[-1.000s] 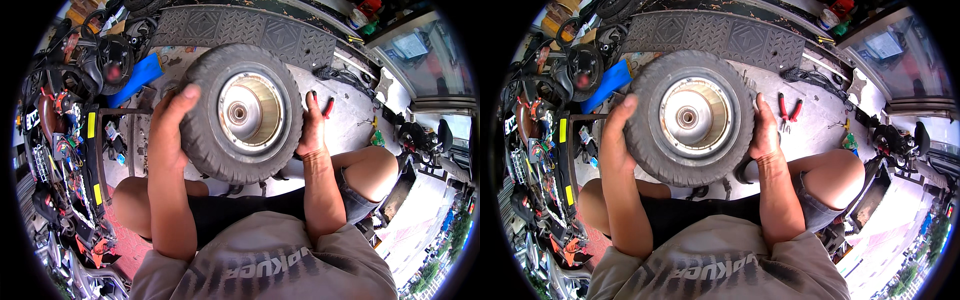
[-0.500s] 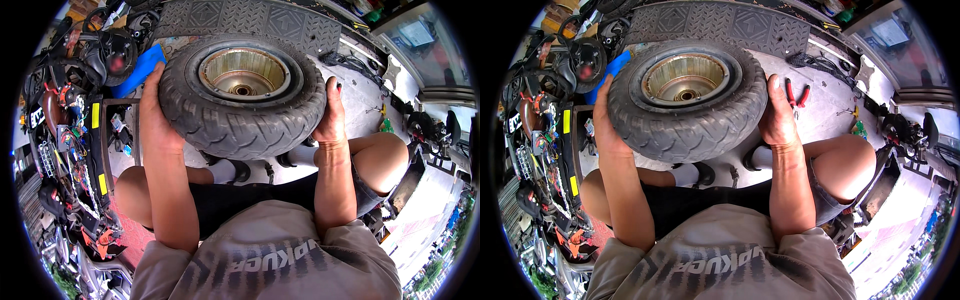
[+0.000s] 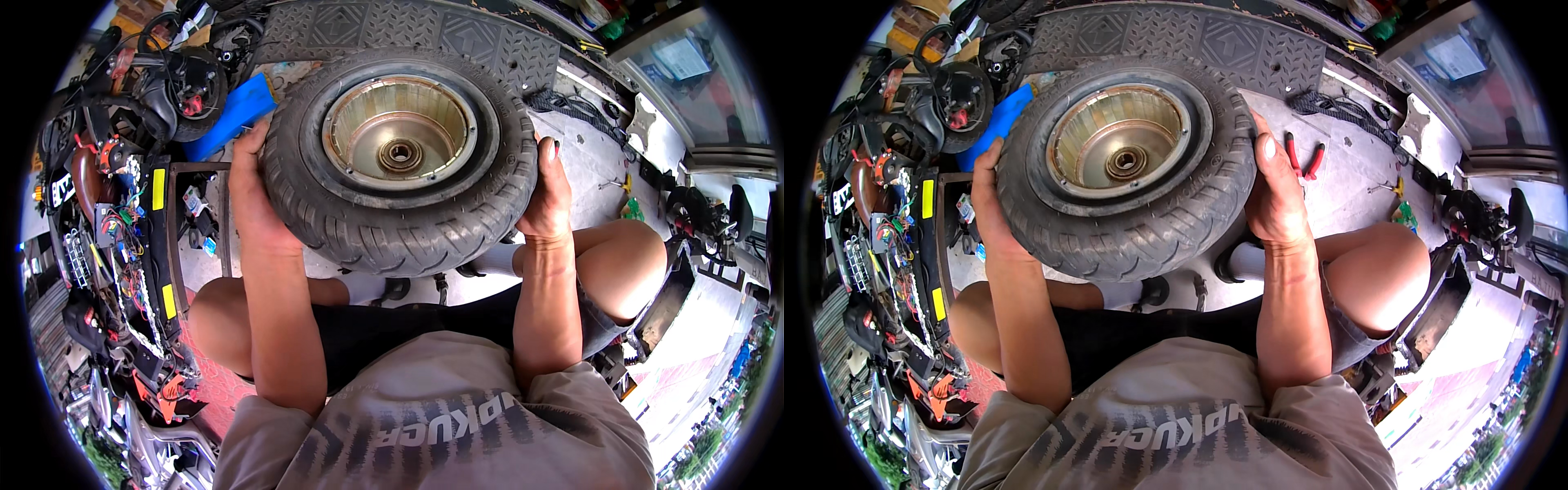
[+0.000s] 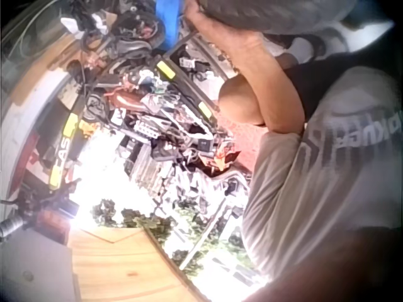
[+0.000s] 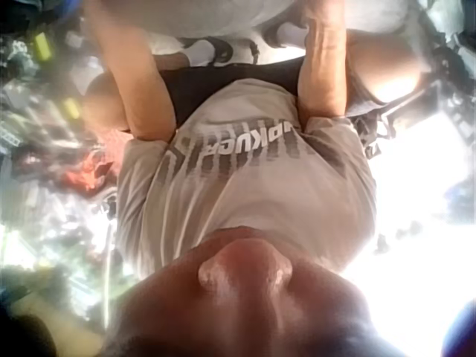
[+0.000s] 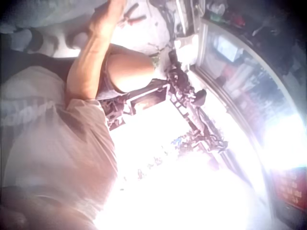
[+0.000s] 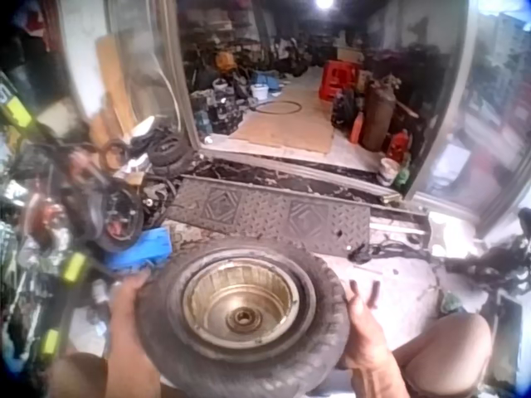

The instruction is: The person disassembles an electric wheel hub motor using an impact driver to remove screws, then uses a hammer and a punch to separate the components and extract a bearing.

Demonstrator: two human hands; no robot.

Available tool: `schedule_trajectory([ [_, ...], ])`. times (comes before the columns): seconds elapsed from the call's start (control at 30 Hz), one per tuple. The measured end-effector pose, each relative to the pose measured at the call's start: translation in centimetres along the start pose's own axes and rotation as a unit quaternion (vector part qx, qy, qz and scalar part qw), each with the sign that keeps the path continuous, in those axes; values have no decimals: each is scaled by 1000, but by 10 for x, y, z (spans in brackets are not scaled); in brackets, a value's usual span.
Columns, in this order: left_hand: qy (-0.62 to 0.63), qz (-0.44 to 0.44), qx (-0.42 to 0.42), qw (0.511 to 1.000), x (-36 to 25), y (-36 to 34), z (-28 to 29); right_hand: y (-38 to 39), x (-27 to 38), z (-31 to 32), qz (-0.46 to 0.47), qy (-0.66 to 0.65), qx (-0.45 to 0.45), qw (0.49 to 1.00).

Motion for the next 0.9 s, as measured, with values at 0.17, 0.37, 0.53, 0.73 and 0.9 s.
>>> schedule_trajectory([
  [0.17,-65,-43,-30,997,-10,4,12,-1,4,-22,6,37,38,999],
  [0.37,-132,-153,-102,974,-23,16,-11,-3,1,-21,13,34,-30,999],
  [0.53,-97,-158,-70,980,-15,19,11,0,8,-18,-13,-28,-31,999],
  [0.73,-146,-172,62,972,-21,22,4,0,8,-21,-33,-60,-4,998],
  [0.9,-198,-196,-8,960,-25,27,-2,-1,3,-16,-35,-89,-6,995],
])
Point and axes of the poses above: each hand's wrist, its own y-axis away from the middle knuckle, its own z-axis out of the back of the hand, x = y × z, the point moved 7 cm from there along -y, towards the middle knuckle, and after that the axes turned 13 degrees about -y, right-handed, at the moved point
